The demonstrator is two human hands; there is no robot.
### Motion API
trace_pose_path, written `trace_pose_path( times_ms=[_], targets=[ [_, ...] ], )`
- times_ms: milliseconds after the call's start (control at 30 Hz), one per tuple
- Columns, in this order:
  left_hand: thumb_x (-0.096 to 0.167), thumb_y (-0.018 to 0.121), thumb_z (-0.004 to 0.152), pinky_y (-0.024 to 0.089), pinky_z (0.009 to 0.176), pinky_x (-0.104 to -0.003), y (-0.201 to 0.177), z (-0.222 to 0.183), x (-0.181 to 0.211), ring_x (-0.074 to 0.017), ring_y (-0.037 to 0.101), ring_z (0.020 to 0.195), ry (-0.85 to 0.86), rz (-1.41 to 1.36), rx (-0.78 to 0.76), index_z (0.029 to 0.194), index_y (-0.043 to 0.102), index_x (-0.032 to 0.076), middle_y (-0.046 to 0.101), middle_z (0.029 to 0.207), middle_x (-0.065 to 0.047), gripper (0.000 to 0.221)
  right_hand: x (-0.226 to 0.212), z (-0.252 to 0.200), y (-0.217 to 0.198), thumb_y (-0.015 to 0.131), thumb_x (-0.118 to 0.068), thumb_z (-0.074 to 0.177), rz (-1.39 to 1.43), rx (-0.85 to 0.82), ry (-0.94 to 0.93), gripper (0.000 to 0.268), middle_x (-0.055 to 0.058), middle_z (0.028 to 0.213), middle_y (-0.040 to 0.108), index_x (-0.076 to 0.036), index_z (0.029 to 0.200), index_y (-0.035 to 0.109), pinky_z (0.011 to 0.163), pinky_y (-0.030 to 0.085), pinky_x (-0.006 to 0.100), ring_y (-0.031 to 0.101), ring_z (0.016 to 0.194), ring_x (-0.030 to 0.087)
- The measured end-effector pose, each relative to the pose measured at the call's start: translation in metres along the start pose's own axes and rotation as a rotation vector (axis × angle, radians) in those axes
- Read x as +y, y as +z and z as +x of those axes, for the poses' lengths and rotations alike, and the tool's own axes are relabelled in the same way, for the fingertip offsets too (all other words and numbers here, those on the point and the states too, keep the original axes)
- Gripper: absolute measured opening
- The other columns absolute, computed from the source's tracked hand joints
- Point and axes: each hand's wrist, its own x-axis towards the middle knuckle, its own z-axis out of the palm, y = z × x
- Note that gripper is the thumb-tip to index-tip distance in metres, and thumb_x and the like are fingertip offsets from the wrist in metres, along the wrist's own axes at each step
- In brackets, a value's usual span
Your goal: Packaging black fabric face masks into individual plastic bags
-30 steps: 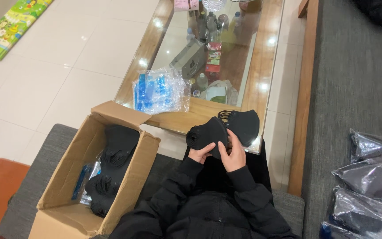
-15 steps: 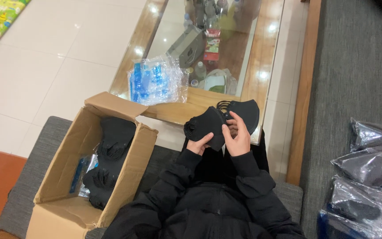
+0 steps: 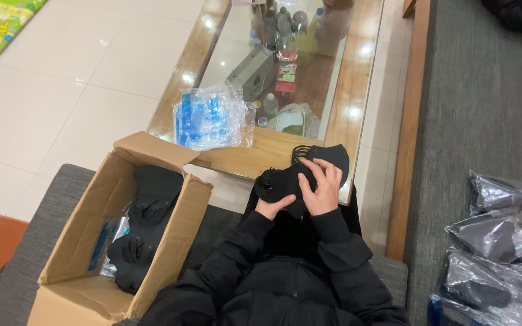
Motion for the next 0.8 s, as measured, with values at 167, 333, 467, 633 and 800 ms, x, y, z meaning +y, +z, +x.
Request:
trace_pose_path(
  times_ms=[167,333,467,633,800],
  targets=[
    [0.01,0.101,0.068,0.065,0.065,-0.041,-0.007,0.004,-0.016,-0.0273,0.074,0.09,-0.035,0.024,0.057,0.119,0.072,-0.001,0.075,0.106,-0.016,0.06,0.019,-0.004,0.006,0.079,-0.027,0.089,-0.01,0.099,-0.03,0.011,-0.005,0.102,0.055,-0.022,0.095,0.072,0.097,0.042,0.036,0.047,0.106,0.023],
    [0.001,0.095,0.071,0.065,0.059,-0.04,0.008,-0.01,0.014,-0.0336,0.076,0.086,-0.038,-0.112,0.027,0.112,0.074,-0.002,0.077,0.1,-0.021,0.046,0.005,-0.004,0.001,0.071,-0.014,0.094,0.054,0.054,-0.053,0.021,0.002,0.089,0.057,-0.014,0.115,0.068,0.088,0.045,0.036,0.053,0.093,0.025],
    [-0.001,0.094,0.073,0.065,0.059,-0.038,0.012,-0.013,0.023,-0.0312,0.077,0.082,-0.036,-0.116,0.02,0.108,0.075,-0.001,0.078,0.098,-0.02,0.039,-0.013,0.001,-0.007,0.065,-0.005,0.096,0.063,0.002,-0.088,0.035,0.006,0.082,0.051,-0.012,0.13,0.067,0.086,0.045,0.039,0.051,0.085,0.027],
    [0.006,0.099,0.068,0.064,0.061,-0.034,0.004,-0.008,0.014,-0.0251,0.076,0.082,-0.034,-0.046,0.043,0.108,0.075,0.003,0.078,0.099,-0.014,0.047,-0.004,0.005,-0.001,0.067,-0.008,0.095,0.019,0.032,-0.141,0.023,0.0,0.088,0.053,-0.018,0.114,0.072,0.086,0.045,0.035,0.053,0.091,0.024],
    [0.004,0.099,0.068,0.064,0.062,-0.037,-0.004,0.002,-0.008,-0.0273,0.076,0.087,-0.053,-0.094,0.038,0.113,0.075,0.003,0.077,0.101,-0.016,0.051,-0.022,0.008,-0.008,0.067,-0.009,0.097,-0.113,0.129,-0.266,0.011,0.0,0.107,0.054,-0.018,0.099,0.072,0.085,0.044,0.036,0.049,0.1,0.024]
  ],
)
